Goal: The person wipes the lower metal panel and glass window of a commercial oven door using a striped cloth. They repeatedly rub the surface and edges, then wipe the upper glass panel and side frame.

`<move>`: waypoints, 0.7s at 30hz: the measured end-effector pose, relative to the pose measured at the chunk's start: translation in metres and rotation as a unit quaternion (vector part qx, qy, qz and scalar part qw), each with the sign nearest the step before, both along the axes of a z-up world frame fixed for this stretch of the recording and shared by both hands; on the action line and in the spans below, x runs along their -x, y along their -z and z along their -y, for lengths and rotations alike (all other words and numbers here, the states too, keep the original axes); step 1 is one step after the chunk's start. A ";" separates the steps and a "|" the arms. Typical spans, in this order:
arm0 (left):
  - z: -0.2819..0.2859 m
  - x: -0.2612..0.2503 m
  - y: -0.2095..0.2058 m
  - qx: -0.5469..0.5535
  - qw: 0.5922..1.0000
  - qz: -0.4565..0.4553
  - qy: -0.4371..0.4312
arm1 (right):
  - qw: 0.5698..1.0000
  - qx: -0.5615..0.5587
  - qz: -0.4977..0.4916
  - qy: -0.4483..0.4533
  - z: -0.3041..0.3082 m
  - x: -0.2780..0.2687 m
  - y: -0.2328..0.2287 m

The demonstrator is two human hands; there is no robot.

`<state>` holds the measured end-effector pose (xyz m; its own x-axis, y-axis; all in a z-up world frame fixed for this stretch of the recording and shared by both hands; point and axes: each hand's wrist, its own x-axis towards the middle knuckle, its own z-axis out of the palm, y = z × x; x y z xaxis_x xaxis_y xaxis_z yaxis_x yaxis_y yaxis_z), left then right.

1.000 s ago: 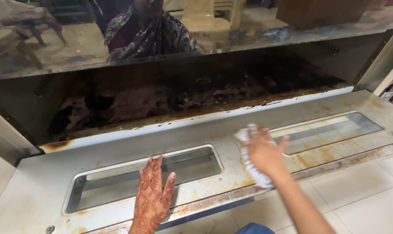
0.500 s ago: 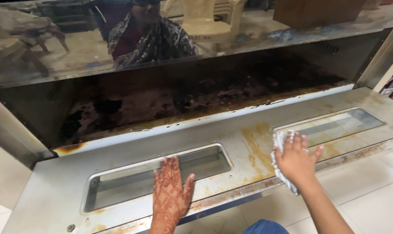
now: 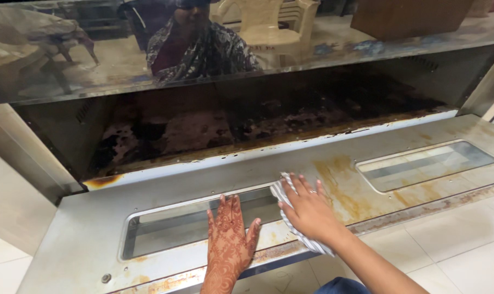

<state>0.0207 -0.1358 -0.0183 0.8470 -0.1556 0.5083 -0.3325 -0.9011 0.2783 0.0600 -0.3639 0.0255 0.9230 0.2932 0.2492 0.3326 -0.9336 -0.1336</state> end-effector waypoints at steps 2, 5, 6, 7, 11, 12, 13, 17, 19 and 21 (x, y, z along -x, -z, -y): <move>-0.002 -0.001 -0.002 0.006 1.000 -0.013 0.005 | 1.000 -0.003 -0.001 -0.024 -0.001 -0.016 -0.001; -0.001 -0.002 -0.003 0.001 1.000 -0.014 -0.006 | 0.999 -0.009 -0.017 -0.036 -0.001 -0.039 -0.004; -0.001 -0.003 -0.004 0.000 1.000 -0.019 -0.006 | 0.999 -0.013 -0.032 -0.028 -0.001 -0.048 -0.006; -0.002 -0.002 -0.004 -0.001 1.000 -0.026 -0.007 | 0.999 -0.017 -0.047 -0.020 0.002 -0.055 -0.007; -0.002 -0.003 -0.007 0.001 0.999 -0.053 -0.007 | 0.998 0.013 -0.057 0.034 0.014 -0.090 -0.004; -0.002 -0.003 -0.008 0.001 0.999 -0.051 -0.007 | 0.997 0.013 -0.058 0.055 0.022 -0.098 -0.002; -0.002 -0.002 -0.008 0.000 0.999 -0.051 -0.007 | 0.995 0.012 -0.060 0.074 0.029 -0.105 0.002; -0.003 -0.001 -0.011 0.016 0.997 -0.069 -0.010 | 0.987 0.013 -0.040 0.155 0.070 -0.128 0.019; -0.003 -0.001 -0.011 0.022 0.999 -0.047 -0.008 | 0.981 0.012 -0.030 0.190 0.093 -0.138 0.027; -0.003 0.000 -0.010 0.026 0.999 -0.047 -0.007 | 0.974 0.000 -0.028 0.224 0.120 -0.141 0.031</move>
<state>0.0210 -0.1328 -0.0080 0.8936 -0.1185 0.4330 -0.2896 -0.8892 0.3542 0.2007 -0.4836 -0.0060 0.9707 -0.1418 0.1939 -0.1159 -0.9835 -0.1391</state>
